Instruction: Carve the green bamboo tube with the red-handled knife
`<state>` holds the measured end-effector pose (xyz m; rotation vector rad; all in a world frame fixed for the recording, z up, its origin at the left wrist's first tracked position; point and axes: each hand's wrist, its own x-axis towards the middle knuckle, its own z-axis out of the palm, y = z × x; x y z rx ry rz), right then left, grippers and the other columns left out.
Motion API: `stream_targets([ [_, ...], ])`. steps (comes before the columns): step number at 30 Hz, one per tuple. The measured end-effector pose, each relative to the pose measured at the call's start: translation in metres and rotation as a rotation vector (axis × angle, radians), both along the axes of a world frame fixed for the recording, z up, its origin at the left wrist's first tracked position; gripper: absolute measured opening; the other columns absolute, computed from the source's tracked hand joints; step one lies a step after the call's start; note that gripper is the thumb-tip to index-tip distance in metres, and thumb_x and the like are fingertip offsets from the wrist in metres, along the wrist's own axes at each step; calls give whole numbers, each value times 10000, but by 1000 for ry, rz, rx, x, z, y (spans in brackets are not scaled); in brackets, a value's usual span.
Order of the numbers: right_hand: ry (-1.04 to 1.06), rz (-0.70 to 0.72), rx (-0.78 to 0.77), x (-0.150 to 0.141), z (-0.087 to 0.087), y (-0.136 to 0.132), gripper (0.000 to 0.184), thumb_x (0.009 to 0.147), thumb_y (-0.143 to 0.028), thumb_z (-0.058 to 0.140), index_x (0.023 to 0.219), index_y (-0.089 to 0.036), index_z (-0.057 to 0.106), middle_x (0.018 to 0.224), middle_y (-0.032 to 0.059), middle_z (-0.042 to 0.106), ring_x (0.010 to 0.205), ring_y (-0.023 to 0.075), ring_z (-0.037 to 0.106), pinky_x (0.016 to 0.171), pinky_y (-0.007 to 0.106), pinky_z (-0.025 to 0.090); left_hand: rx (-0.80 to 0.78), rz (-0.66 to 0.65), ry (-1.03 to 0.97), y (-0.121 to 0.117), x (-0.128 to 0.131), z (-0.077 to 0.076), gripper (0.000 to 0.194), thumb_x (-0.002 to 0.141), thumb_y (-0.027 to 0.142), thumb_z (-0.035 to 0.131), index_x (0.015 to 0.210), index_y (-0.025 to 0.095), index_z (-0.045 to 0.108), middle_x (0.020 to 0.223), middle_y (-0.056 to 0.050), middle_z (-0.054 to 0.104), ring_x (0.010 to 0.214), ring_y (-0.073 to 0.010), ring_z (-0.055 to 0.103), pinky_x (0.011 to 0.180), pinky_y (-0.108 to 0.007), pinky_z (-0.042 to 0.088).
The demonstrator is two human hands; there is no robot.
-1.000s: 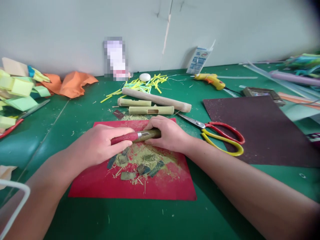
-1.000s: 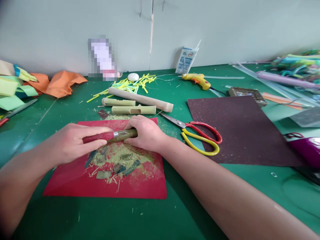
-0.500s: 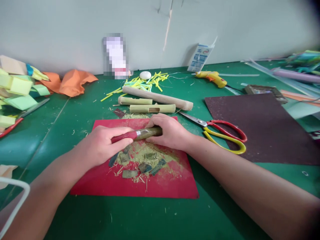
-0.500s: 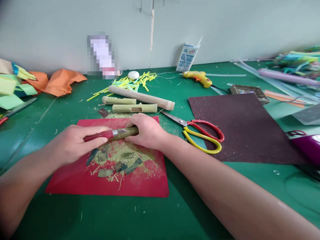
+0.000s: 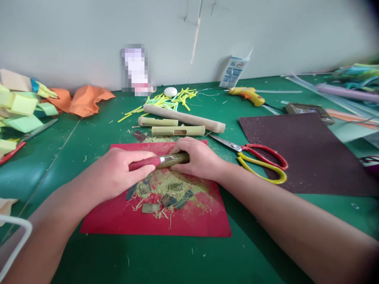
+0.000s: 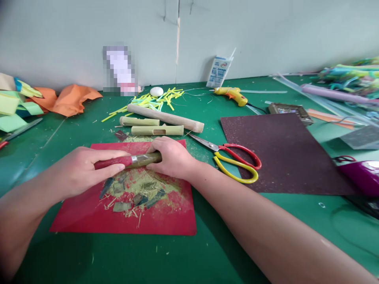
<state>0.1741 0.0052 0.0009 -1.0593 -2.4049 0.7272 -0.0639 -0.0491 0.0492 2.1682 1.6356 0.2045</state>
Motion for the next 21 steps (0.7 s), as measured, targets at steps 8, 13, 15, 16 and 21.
stream_targets([
  [8,23,-4,24,-2,-1,0,217,703,-232,792,821,-172,620,854,26,635,822,175,555,705,279,394,-57,86,-159,-2,7,-3,449,866,603,569,1218,352,691,1234,36,704,1121,-256,676,945,-327,564],
  [13,25,-8,26,-2,-2,1,204,706,-221,783,836,-165,636,876,39,653,821,182,566,701,284,402,-80,107,-172,-4,15,-1,410,881,604,547,1200,393,692,1220,59,708,1108,-249,686,885,-317,589],
  [15,23,-7,25,-2,-2,1,208,706,-223,782,852,-164,646,883,46,658,830,190,572,704,290,408,-34,85,-150,-4,14,-2,402,884,596,548,1211,404,682,1229,68,703,1117,-243,682,887,-312,585],
  [16,25,-1,26,-2,-2,1,209,706,-224,783,850,-165,644,882,46,659,832,191,573,705,291,410,-3,65,-132,-4,13,-4,398,887,588,550,1216,405,678,1234,68,700,1121,-241,681,889,-310,580],
  [21,46,13,23,-2,-3,2,217,697,-215,790,831,-170,625,901,43,667,848,193,582,725,298,426,136,-95,-15,4,5,-9,377,895,517,561,1232,387,671,1226,45,708,1097,-246,688,911,-342,557],
])
